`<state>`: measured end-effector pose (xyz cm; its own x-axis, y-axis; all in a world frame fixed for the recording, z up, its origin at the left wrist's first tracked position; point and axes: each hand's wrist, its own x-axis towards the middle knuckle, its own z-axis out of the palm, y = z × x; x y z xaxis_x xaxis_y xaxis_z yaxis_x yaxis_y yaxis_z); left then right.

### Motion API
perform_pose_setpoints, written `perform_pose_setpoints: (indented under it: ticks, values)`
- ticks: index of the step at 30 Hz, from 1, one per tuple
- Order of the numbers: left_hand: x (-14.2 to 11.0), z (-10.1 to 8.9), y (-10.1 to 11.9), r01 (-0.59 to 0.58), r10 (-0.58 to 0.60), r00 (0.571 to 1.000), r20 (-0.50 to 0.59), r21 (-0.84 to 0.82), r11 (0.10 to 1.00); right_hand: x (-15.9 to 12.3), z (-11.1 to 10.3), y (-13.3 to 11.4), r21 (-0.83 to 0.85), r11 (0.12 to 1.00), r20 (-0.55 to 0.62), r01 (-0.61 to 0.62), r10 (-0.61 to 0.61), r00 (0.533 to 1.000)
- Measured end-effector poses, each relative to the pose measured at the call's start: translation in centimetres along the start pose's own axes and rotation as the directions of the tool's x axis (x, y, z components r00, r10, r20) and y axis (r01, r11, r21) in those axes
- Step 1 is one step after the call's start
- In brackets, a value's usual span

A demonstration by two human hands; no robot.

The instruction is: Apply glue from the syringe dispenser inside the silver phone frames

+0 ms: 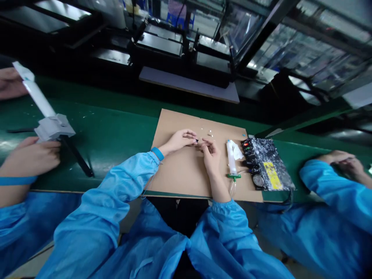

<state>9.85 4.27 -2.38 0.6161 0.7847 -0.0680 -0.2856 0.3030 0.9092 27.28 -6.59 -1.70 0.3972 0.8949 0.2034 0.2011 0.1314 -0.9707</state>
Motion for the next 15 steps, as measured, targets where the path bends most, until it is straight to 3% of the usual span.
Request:
perform_pose_setpoints:
  ticks: [7,15]
  values:
    - [-0.4,0.0,0.4,0.029,-0.029,1.0,0.009,-0.006,1.0,-0.5,0.6,-0.3,-0.02,0.999,0.066,-0.035,0.036,0.997]
    - [-0.3,-0.3,0.5,0.0,-0.002,1.0,0.012,0.112,0.994,-0.8,1.3,-0.4,-0.014,0.998,0.034,-0.061,0.062,0.998]
